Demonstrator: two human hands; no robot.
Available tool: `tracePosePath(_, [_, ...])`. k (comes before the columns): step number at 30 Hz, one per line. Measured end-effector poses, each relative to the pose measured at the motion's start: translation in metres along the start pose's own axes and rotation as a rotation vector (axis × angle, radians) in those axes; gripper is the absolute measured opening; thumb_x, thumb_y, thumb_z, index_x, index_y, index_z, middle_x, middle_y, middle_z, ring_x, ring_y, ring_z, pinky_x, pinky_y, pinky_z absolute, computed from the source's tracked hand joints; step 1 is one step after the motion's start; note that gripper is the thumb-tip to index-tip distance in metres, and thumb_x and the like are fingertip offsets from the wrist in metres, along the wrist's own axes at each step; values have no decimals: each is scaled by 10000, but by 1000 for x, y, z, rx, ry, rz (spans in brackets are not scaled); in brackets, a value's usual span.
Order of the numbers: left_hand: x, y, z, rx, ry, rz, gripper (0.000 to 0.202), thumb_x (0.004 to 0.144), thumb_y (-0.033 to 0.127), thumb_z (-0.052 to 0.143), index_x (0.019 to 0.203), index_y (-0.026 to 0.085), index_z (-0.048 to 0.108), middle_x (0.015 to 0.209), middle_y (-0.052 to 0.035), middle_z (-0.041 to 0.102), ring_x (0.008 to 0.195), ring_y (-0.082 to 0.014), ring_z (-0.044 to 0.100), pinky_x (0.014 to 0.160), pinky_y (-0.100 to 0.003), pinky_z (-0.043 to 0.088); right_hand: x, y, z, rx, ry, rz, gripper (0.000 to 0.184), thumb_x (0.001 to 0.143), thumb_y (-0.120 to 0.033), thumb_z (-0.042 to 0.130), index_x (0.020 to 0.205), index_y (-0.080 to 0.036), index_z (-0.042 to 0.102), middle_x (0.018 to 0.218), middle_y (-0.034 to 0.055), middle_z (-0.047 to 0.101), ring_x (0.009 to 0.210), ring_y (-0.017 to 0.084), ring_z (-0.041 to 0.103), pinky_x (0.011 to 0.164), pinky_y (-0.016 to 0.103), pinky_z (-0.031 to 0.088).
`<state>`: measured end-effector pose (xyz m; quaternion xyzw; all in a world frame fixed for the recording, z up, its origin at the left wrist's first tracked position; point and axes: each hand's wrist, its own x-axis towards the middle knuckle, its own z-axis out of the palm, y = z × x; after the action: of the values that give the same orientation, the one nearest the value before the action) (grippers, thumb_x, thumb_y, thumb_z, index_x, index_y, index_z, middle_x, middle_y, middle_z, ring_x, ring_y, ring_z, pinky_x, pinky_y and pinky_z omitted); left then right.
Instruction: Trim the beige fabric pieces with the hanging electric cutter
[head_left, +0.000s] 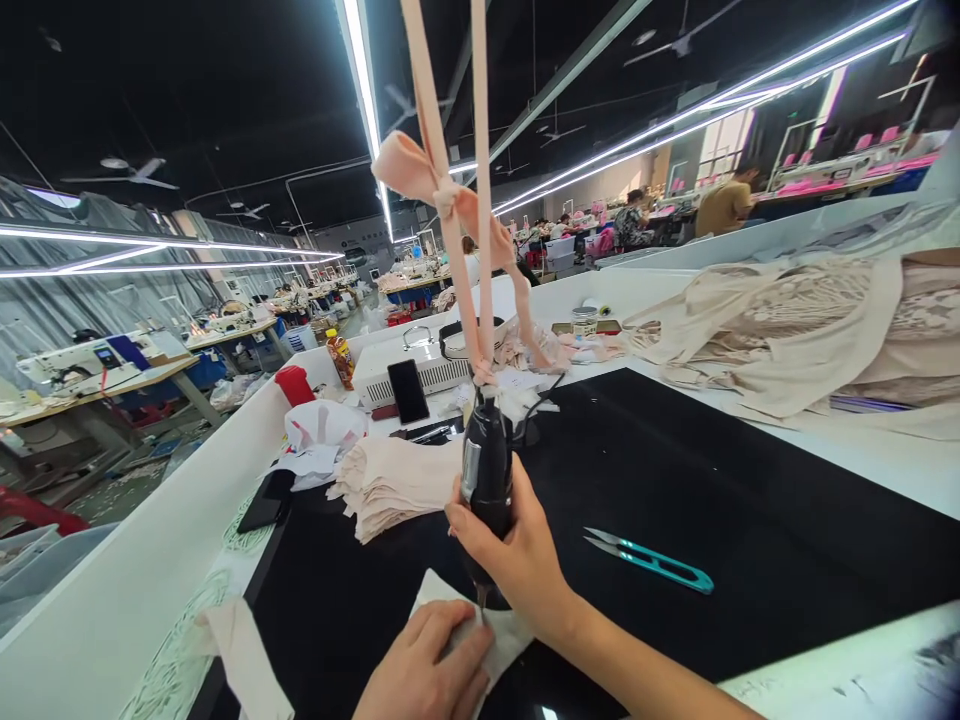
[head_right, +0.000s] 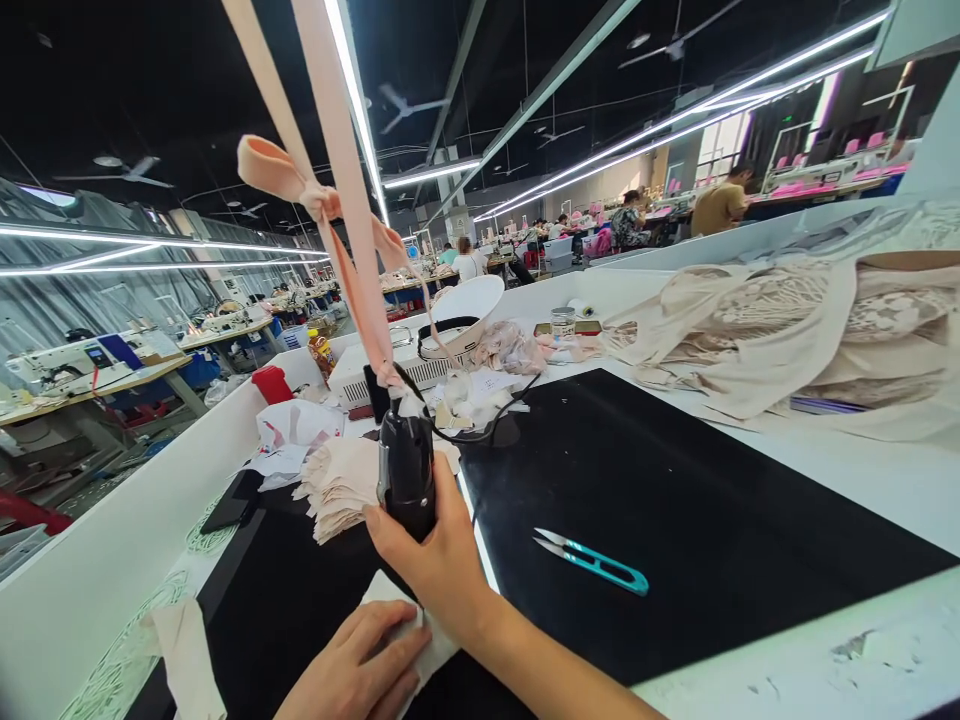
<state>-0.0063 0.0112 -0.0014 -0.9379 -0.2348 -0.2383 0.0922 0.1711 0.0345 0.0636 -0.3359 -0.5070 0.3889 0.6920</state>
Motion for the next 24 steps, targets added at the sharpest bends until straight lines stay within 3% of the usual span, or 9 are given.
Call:
tracePosePath(6, [-3, -8, -9, -195, -21, -180, 250, 1100, 225, 478, 1275, 226, 656, 1191, -81, 709, 1080, -170, 723, 969, -254, 609, 9, -10, -21, -73, 33, -43, 317, 830, -376, 800, 1004, -247, 568, 815, -44, 641, 739, 172, 596, 720, 304, 510])
tracePosePath(9, [7, -13, -9, -275, -48, -264, 231, 1083, 184, 491, 1207, 251, 674, 1160, -47, 711, 1050, -163, 718, 945, -261, 607, 15, -16, -37, -208, 38, -77, 376, 857, -407, 785, 1134, -244, 590, 938, -13, 682, 851, 206, 628, 808, 339, 523])
tracePosePath(12, [23, -14, -5, -316, -143, -318, 173, 1021, 142, 584, 1101, 245, 698, 1099, -22, 708, 989, -164, 707, 903, -269, 595, 19, -17, -53, -301, 65, -123, 521, 870, -417, 768, 1314, -237, 564, 1212, 63, 688, 1082, 270, 646, 979, 428, 517])
tracePosePath(14, [33, -11, -1, -339, -193, -363, 183, 945, 102, 661, 1064, 234, 705, 1087, -22, 696, 983, -180, 680, 883, -283, 569, 16, -13, -66, -343, 158, -191, 605, 860, -408, 778, 1392, -239, 544, 1320, 97, 649, 1184, 296, 622, 1042, 474, 500])
tracePosePath(16, [43, -7, 2, -421, -231, -435, 170, 894, 85, 678, 982, 227, 707, 1056, -20, 676, 980, -192, 639, 870, -291, 520, 9, -9, -79, -382, 309, -263, 584, 870, -398, 781, 1393, -256, 562, 1304, 98, 645, 1178, 292, 619, 1047, 484, 503])
tracePosePath(19, [55, -6, 1, -643, -228, -608, 115, 858, 103, 655, 817, 210, 666, 968, -13, 638, 931, -192, 572, 841, -293, 433, -12, -5, -98, -390, 451, -264, 345, 906, -419, 764, 1203, -281, 656, 1096, 57, 686, 1007, 255, 660, 948, 428, 552])
tracePosePath(21, [62, -10, -2, -762, -207, -698, 81, 856, 168, 655, 783, 200, 637, 871, -1, 613, 832, -171, 536, 767, -280, 396, -26, -4, -104, -370, 359, -157, 212, 931, -465, 734, 1020, -277, 693, 888, 24, 682, 823, 222, 667, 773, 349, 578])
tracePosePath(24, [71, -20, -5, -894, -169, -783, 220, 889, 388, 660, 802, 194, 603, 713, 39, 528, 664, -129, 449, 636, -255, 333, -40, 3, -101, -324, 28, 102, 394, 974, -597, 618, 820, -244, 704, 704, 16, 639, 635, 192, 607, 567, 287, 522])
